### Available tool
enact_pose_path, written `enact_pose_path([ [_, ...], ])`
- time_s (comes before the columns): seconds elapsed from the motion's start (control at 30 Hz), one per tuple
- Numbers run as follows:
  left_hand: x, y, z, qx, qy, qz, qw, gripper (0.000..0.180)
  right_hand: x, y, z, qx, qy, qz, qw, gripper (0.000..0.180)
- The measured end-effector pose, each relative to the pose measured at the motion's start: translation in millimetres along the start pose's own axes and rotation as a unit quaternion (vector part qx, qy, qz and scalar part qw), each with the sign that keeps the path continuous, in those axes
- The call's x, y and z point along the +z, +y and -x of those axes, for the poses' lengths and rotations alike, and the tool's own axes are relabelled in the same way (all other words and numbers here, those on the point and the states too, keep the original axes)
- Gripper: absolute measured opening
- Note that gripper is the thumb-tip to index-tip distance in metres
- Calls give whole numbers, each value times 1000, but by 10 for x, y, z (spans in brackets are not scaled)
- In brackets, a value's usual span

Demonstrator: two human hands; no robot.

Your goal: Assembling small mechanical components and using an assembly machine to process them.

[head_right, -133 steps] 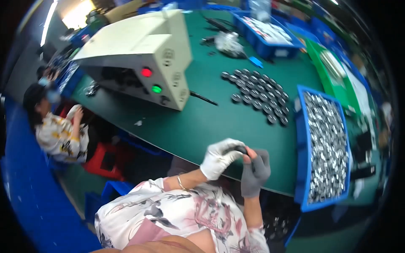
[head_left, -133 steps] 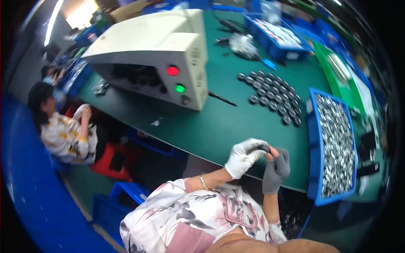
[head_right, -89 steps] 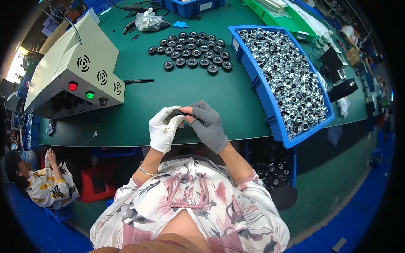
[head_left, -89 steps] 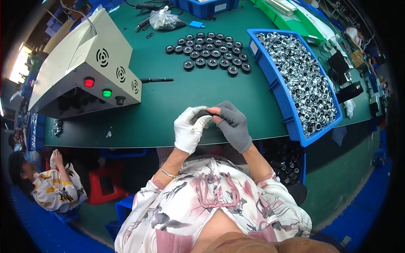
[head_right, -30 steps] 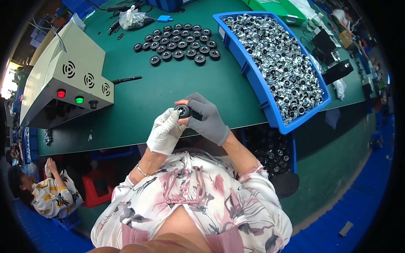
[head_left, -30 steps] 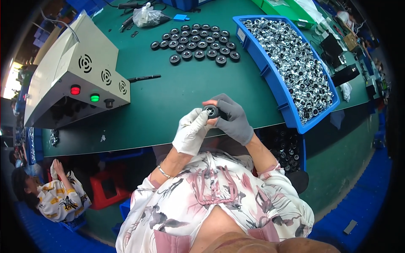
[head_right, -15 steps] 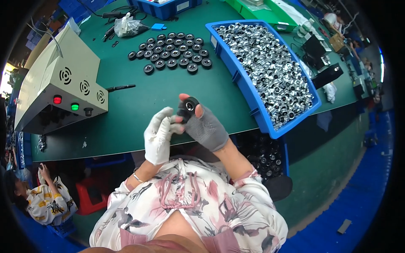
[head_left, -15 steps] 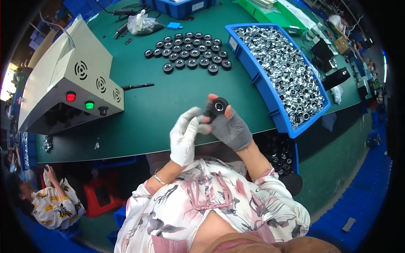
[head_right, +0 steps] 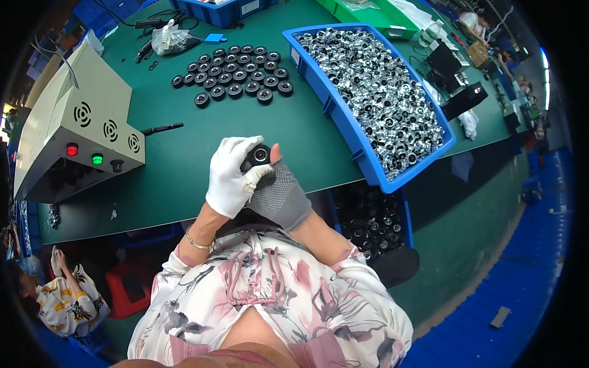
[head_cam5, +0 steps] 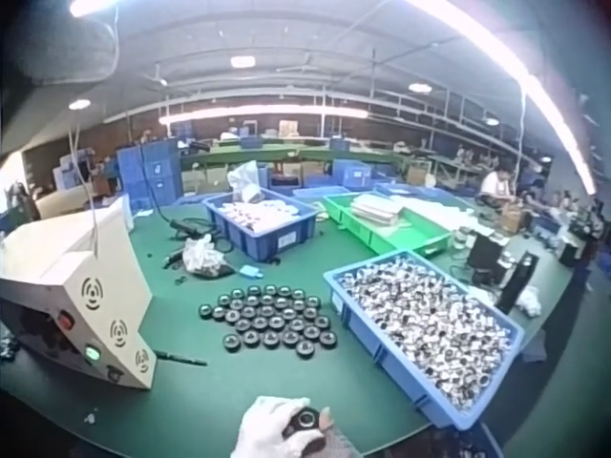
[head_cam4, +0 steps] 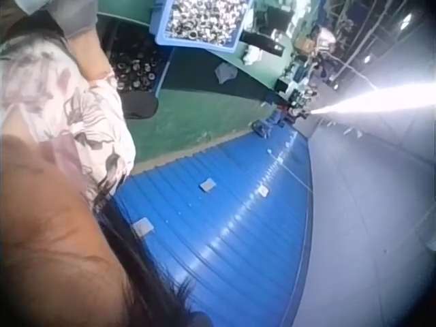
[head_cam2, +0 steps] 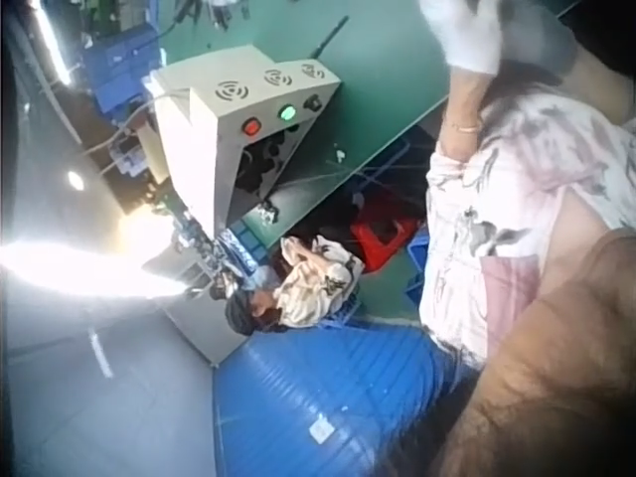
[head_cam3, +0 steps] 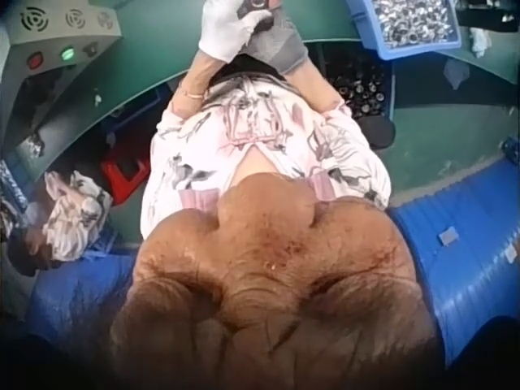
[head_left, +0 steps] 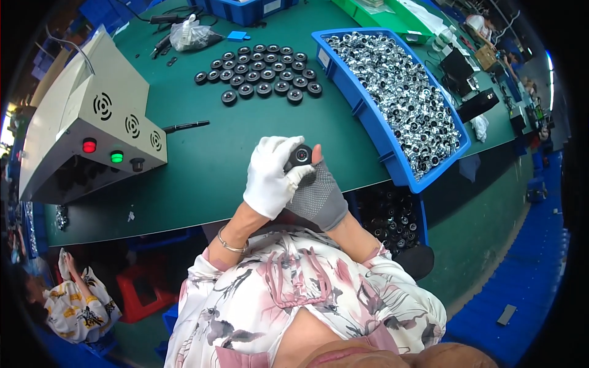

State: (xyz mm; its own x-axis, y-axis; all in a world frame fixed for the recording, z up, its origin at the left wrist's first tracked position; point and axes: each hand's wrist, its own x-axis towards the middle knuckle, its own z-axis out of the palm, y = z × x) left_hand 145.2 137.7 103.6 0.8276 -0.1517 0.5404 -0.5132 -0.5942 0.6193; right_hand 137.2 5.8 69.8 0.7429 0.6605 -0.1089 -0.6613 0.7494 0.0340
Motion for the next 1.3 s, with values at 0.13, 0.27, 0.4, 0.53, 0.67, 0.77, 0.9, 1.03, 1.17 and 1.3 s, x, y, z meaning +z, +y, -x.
enact_pose_path([
  [0.13,49,-44,91,-62,13,53,997,43,-74,-86,9,22,19,3,1000,56],
  [0.27,35,-24,208,-140,7,180,974,44,35,-180,66,8,18,148,989,44],
  [0.4,-36,-129,235,-22,71,5,997,48,265,-260,146,-174,136,630,744,30],
  [0.53,-59,-275,203,-6,16,-96,995,50,336,-304,-107,-167,81,796,576,36],
  [0.67,-94,-354,126,-67,-29,-145,987,60,300,-396,-532,-120,97,806,571,38],
  [0.77,-239,-355,192,-65,-3,-141,988,72,274,-492,-783,-146,89,910,378,31],
  [0.9,-711,-421,548,-106,57,-58,991,60,240,-578,-1107,-221,84,967,98,28],
  [1.03,-1420,-724,930,-157,283,-107,940,29,286,-650,-1317,-221,81,970,69,31],
  [1.17,-2243,-1239,1091,-110,383,-275,875,22,437,-588,-1404,-196,61,972,118,38],
  [1.3,-2634,-1756,1032,-196,320,-271,886,23,616,-374,-1760,-240,-45,948,206,36],
])
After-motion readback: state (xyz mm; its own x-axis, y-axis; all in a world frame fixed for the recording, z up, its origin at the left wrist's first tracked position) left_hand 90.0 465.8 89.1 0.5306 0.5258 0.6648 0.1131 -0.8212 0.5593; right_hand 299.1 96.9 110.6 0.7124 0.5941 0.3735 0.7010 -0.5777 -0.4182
